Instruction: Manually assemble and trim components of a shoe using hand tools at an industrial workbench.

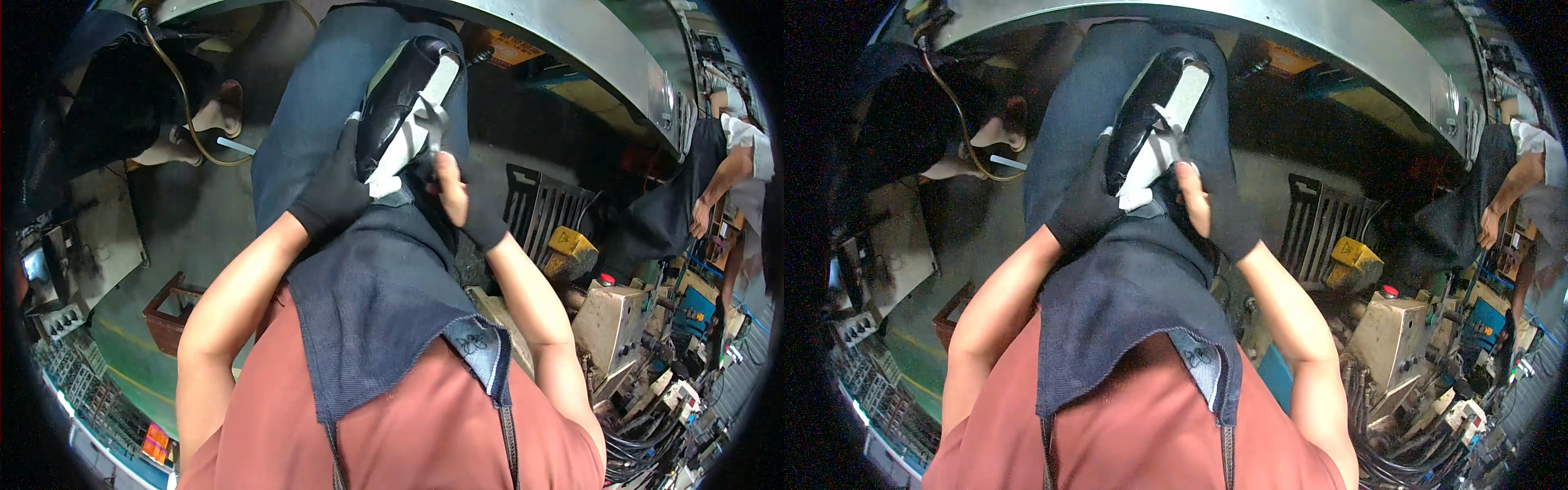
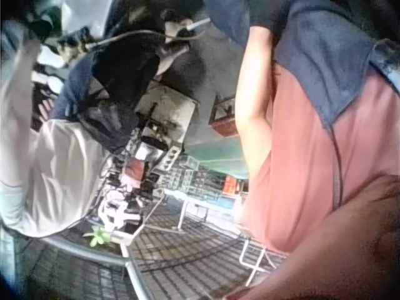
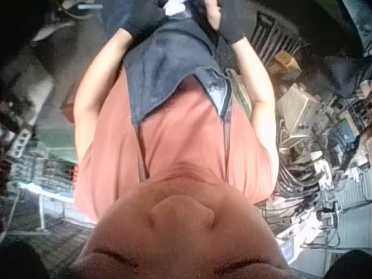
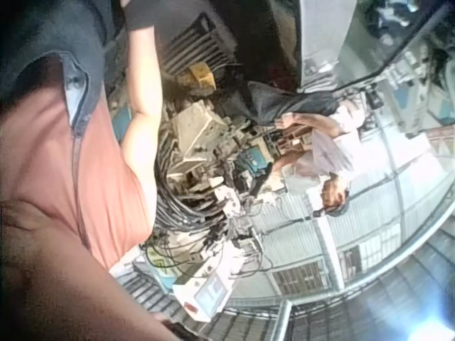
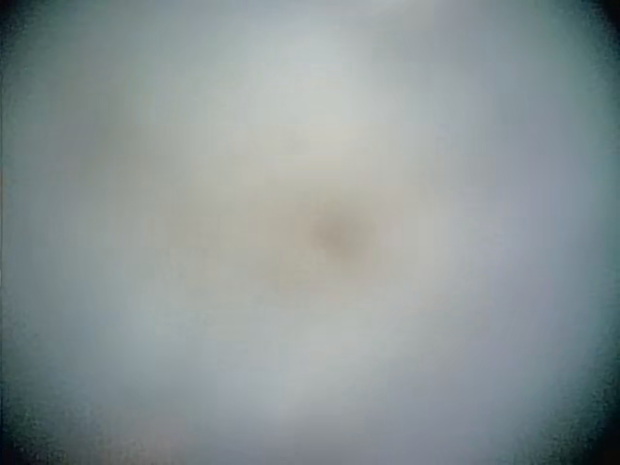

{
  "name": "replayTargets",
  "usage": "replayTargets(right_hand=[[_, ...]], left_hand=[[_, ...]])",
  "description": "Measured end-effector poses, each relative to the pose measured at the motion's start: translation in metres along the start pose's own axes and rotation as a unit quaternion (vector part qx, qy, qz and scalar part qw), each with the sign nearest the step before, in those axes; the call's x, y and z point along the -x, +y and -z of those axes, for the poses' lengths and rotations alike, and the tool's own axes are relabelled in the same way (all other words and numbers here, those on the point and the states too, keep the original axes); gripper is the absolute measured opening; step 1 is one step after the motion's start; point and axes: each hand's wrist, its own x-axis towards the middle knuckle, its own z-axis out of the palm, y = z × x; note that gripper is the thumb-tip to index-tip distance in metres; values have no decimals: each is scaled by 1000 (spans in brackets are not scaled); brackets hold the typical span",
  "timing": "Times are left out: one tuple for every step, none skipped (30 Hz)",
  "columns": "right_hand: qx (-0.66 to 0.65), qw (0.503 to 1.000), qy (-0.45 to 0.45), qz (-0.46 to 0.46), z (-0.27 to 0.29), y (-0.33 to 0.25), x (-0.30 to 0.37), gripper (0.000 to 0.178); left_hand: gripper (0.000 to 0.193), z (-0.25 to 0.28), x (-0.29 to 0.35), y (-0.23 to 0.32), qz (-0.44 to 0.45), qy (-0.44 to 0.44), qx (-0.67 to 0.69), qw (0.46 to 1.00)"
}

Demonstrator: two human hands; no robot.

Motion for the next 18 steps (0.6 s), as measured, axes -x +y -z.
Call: replayTargets(right_hand=[[-26,1000,6,-11,-6,7,1,40],[-29,1000,5,-12,-6,7,2,40],[-97,991,-4,-89,0,10,3,39],[-164,973,-15,-161,9,12,4,38],[-110,986,-20,-127,23,17,15,39],[-124,981,-47,-144,36,18,28,41],[-132,976,-47,-165,46,11,40,41],[-142,972,-44,-184,52,7,49,42],[-145,971,-48,-182,53,4,52,42],[-153,971,-32,-180,54,1,54,42],[-161,971,-14,-176,54,-1,52,42],[-165,971,-14,-174,53,-4,49,42],[-167,969,-32,-178,54,-5,47,41],[-172,967,-49,-183,53,-4,44,40],[-127,978,-67,-154,58,8,38,41],[-86,986,-81,-114,66,19,33,41],[-60,991,-87,-82,67,11,21,44],[-17,992,-109,-56,70,8,2,48]], left_hand=[[100,8,-1,8,29,-40,-48,998],[103,23,-1,20,60,-73,-100,990],[104,40,-6,34,74,-96,-194,974],[103,63,-7,22,-34,-91,-253,963],[95,92,-9,23,-40,-102,-129,986],[85,125,-13,56,-1,-135,-156,979],[72,150,-18,63,-38,-88,-102,990],[60,160,-29,62,20,-18,85,996],[57,151,-48,64,89,-68,-161,981],[54,132,-72,68,149,-114,-397,898],[59,102,-91,50,-6,13,-265,964],[64,64,-96,23,-160,137,-115,971],[69,24,-83,4,-106,94,-103,985],[74,-2,-64,-9,-50,50,-90,993],[74,-12,-50,-14,-55,38,-87,994],[80,-13,-38,-11,-41,37,-56,997],[86,-12,-32,-14,-16,39,-22,999],[86,-12,-30,-16,-19,33,-26,999]])
